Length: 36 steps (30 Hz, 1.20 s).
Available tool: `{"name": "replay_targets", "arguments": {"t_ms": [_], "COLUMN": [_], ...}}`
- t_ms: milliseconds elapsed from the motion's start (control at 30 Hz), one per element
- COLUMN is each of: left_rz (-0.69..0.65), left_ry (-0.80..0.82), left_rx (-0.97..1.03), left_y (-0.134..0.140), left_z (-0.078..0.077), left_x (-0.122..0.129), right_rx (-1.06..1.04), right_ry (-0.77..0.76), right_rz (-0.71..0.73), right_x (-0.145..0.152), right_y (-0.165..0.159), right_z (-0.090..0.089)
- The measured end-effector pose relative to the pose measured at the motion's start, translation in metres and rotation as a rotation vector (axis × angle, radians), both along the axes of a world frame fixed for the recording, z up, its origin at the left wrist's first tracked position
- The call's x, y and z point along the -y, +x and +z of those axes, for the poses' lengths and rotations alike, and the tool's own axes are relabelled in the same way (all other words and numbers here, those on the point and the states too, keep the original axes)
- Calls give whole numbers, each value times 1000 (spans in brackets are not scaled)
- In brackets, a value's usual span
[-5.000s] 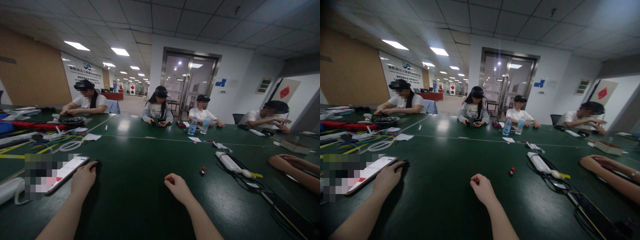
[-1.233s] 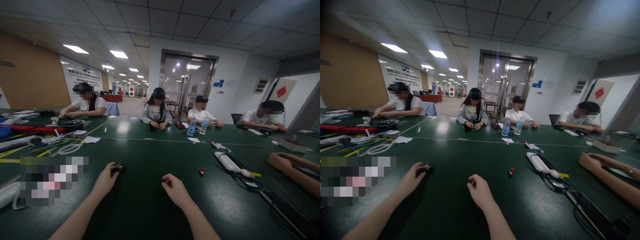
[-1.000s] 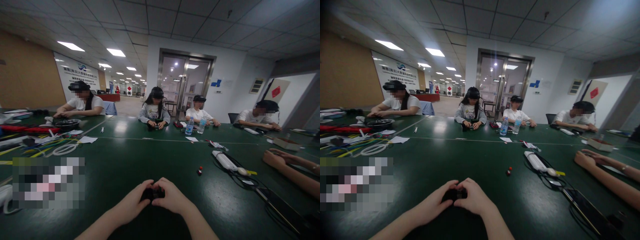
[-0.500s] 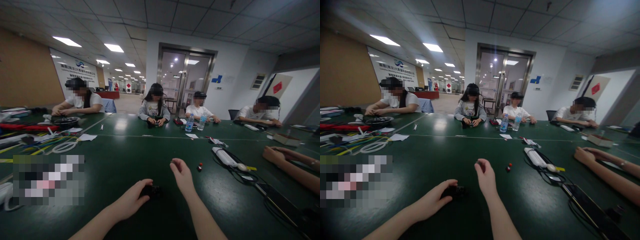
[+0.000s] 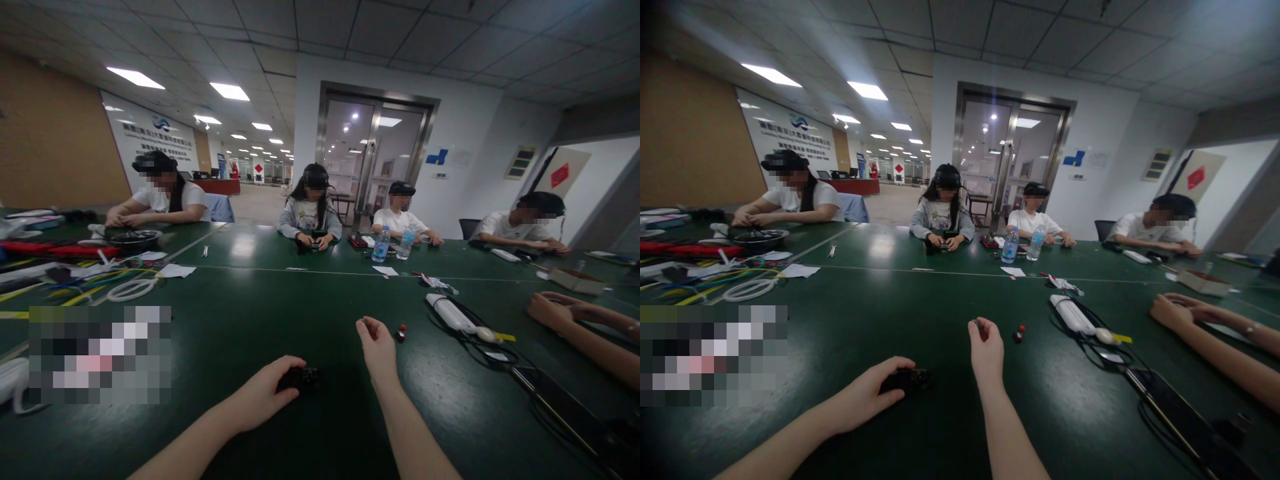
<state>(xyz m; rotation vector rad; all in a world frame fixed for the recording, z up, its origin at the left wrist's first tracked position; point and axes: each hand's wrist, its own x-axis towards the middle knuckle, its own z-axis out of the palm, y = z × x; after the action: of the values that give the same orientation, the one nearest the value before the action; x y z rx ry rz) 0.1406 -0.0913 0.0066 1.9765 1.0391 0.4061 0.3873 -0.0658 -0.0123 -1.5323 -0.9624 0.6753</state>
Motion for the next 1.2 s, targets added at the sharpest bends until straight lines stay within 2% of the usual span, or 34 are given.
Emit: {"name": "replay_targets", "arguments": {"t_ms": [267, 400, 600, 867, 1000, 1200], "left_rz": [-18, 2, -7, 5, 0, -8], "left_ry": [43, 11, -3, -4, 24, 31], "left_rx": [3, -5, 1, -3, 6, -4], "left_y": [4, 2, 0, -1, -1, -1], "left_z": [5, 6, 8, 3, 1, 0], "left_x": [1, 2, 2, 1, 0, -1], "right_rx": [24, -8, -174, -336, -395, -619], "right_ry": [-28, -8, -31, -75, -75, -55], "right_rz": [-3, -2, -10, 2, 12, -21], "right_x": [0, -3, -7, -12, -11, -8], "right_y": [0, 1, 6, 12, 11, 7], "right_z": [-2, -6, -13, -24, -23, -16]}}
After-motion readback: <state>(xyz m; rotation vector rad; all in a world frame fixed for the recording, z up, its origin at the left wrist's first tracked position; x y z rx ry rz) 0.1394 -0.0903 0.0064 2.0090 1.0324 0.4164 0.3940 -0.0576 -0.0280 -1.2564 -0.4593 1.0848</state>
